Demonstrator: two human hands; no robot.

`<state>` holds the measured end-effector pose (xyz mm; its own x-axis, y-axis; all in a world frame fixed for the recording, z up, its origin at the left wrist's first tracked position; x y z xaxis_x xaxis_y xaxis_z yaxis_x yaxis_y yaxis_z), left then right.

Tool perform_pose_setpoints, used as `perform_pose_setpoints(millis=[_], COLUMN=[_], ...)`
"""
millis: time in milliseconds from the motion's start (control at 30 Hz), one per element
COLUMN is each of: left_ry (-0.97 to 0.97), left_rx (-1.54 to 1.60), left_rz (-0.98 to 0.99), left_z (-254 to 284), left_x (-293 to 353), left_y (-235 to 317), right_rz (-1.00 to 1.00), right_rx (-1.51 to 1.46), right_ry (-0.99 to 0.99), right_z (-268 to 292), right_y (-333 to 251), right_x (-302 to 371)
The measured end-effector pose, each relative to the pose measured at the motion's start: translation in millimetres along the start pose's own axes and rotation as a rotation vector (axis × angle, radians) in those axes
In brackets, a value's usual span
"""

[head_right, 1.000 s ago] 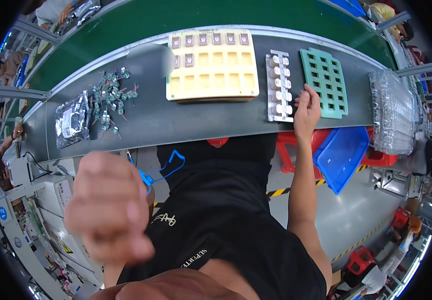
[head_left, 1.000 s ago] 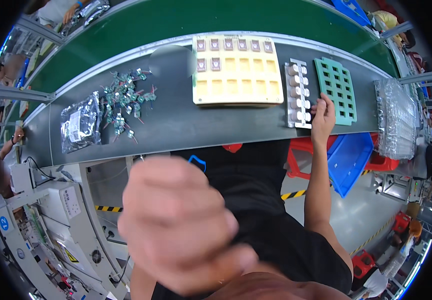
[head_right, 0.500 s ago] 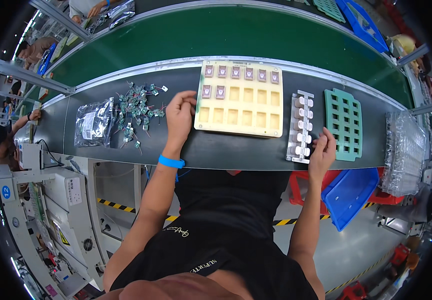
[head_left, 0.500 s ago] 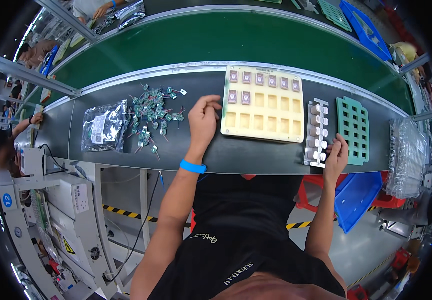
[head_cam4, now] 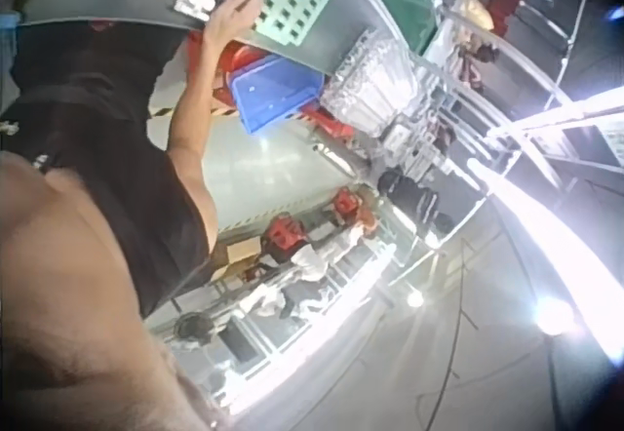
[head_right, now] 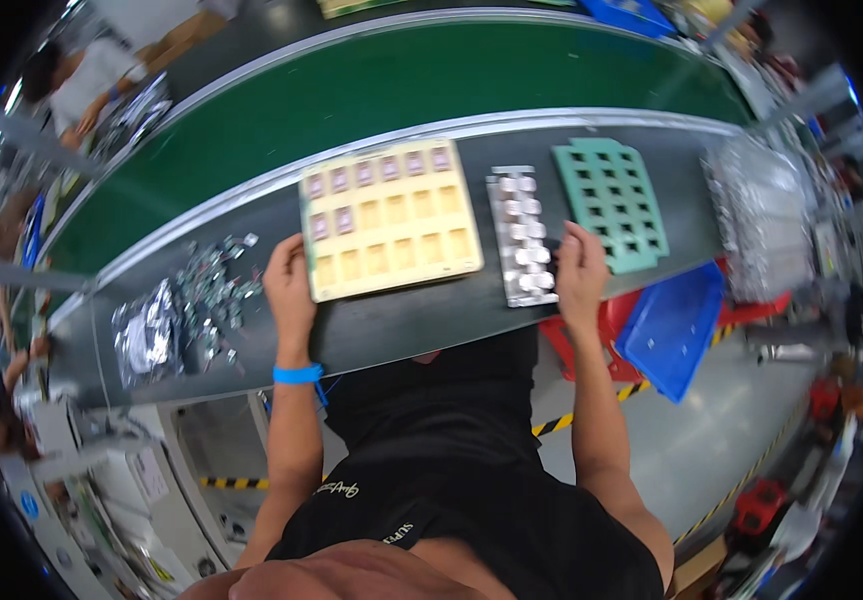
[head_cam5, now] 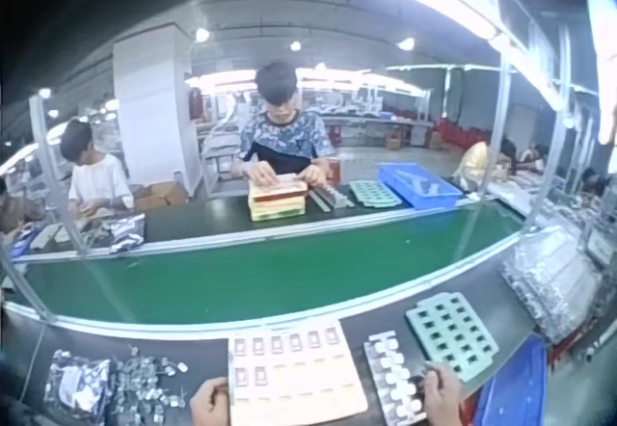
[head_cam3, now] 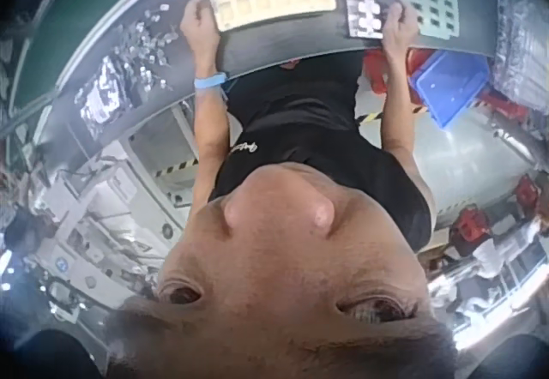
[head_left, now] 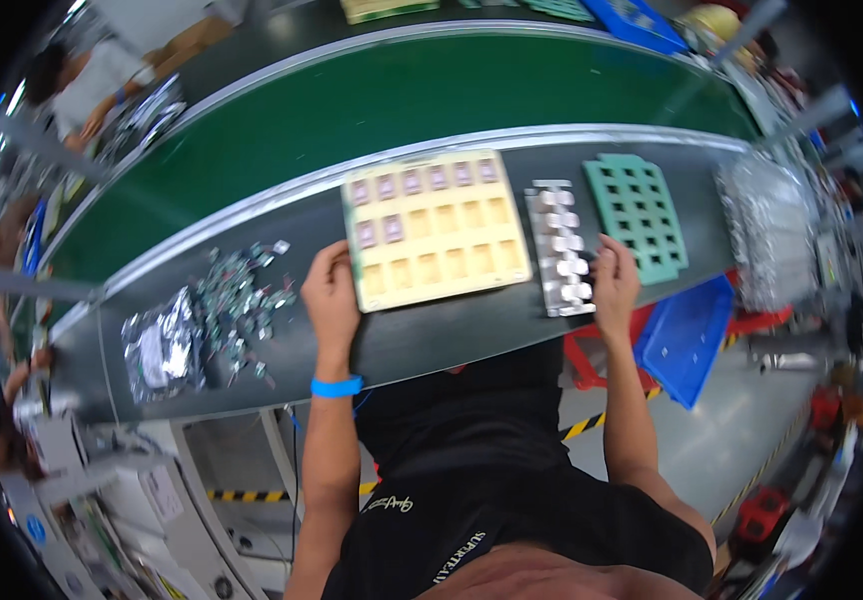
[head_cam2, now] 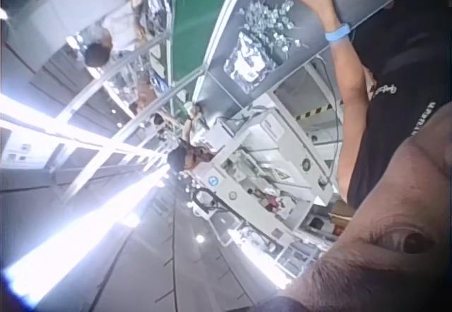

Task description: Assembling electronic components by placing them into a molded tray at a factory workstation.

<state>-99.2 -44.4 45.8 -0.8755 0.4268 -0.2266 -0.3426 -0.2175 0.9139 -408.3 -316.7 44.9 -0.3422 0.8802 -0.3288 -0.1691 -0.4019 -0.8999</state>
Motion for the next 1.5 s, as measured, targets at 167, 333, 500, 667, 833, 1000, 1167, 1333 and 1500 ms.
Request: perform_pose_setpoints(millis=[167, 333, 500, 667, 833, 1000, 1167, 1333, 1500], left_ry=[-0.011, -0.042, -0.053, -0.052, -0.039, -0.044, -0.023, -0.003, 0.022], left_rx=[0.034, 0.035, 0.069, 0.063, 0.006, 0.051, 0.004, -0.06, 0.047], left_rz=[-0.008, 0.0, 0.005, -0.006, -0.026, -0.016, -0.025, -0.063, -0.023], left_z=[-2, -4, -4, -8, -3, -8, 2, -2, -4], left_x=[1, 1, 3, 3, 4, 2, 3, 3, 4], left_y=[-4, 0, 0, 3, 6, 0, -4, 7, 7], right_rz=[0.016, 0.001, -0.002, 0.01, 0.009, 0.017, -0.012, -0.078, -0.081], right_rx=[-0.06, -0.092, -0.075, -0.068, -0.065, -0.068, -0.081, -0.03, -0.07], right_ry=[0.031, 0.041, 0.053, 0.053, 0.035, 0.049, 0.026, 0.008, -0.018], right_z=[-1, 1, 2, 5, 1, 6, -6, 8, 10], right_y=[5, -3, -2, -1, -4, -5, -5, 9, 20], right_x=[0, 1, 2, 2, 1, 2, 0, 4, 3])
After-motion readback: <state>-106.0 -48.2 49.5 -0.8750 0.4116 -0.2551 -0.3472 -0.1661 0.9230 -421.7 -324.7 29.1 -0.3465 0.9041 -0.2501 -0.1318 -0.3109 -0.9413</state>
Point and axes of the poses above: each hand's wrist, its own x-axis away from the middle knuckle, its own z-axis out of the back of the hand, y = z × x, the point moved 4 cm from there along -x, towards the middle knuckle, and after that the axes turned 7 degrees about -x, right-handed, at the moved point
